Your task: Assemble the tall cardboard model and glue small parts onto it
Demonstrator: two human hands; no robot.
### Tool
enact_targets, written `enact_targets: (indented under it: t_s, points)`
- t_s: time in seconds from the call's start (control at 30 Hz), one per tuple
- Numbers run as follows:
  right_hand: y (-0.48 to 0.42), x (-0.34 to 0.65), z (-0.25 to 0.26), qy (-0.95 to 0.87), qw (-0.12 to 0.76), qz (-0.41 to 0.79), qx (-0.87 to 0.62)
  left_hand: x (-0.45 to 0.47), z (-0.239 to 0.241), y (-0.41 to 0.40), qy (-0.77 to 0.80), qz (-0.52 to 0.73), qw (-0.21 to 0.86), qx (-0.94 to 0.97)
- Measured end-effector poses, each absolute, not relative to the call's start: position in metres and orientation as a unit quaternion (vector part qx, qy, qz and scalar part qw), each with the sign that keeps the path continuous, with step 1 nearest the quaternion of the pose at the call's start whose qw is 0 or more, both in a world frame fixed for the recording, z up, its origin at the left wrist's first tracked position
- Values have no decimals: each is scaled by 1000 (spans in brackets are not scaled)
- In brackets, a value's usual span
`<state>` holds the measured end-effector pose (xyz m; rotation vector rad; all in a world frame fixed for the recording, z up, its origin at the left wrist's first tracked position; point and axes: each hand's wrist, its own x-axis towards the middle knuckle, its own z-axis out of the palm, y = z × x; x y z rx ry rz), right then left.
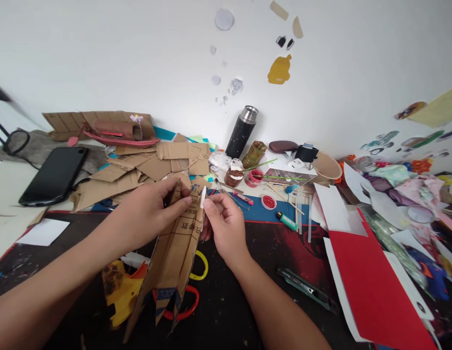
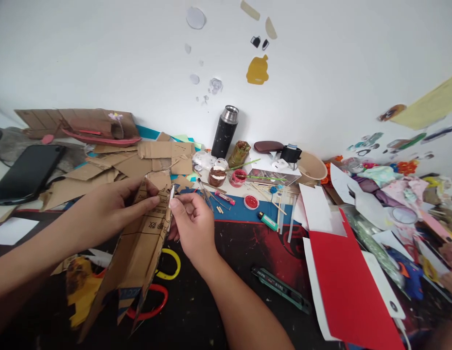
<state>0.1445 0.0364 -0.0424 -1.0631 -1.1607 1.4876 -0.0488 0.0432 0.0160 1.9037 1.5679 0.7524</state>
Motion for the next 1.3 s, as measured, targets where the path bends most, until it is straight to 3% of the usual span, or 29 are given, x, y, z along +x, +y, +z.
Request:
enact_targets:
  t_s: [1.3]
  points:
    - [39, 147, -49, -440, 490, 631, -410, -39, 11, 40, 574, 279, 277, 719]
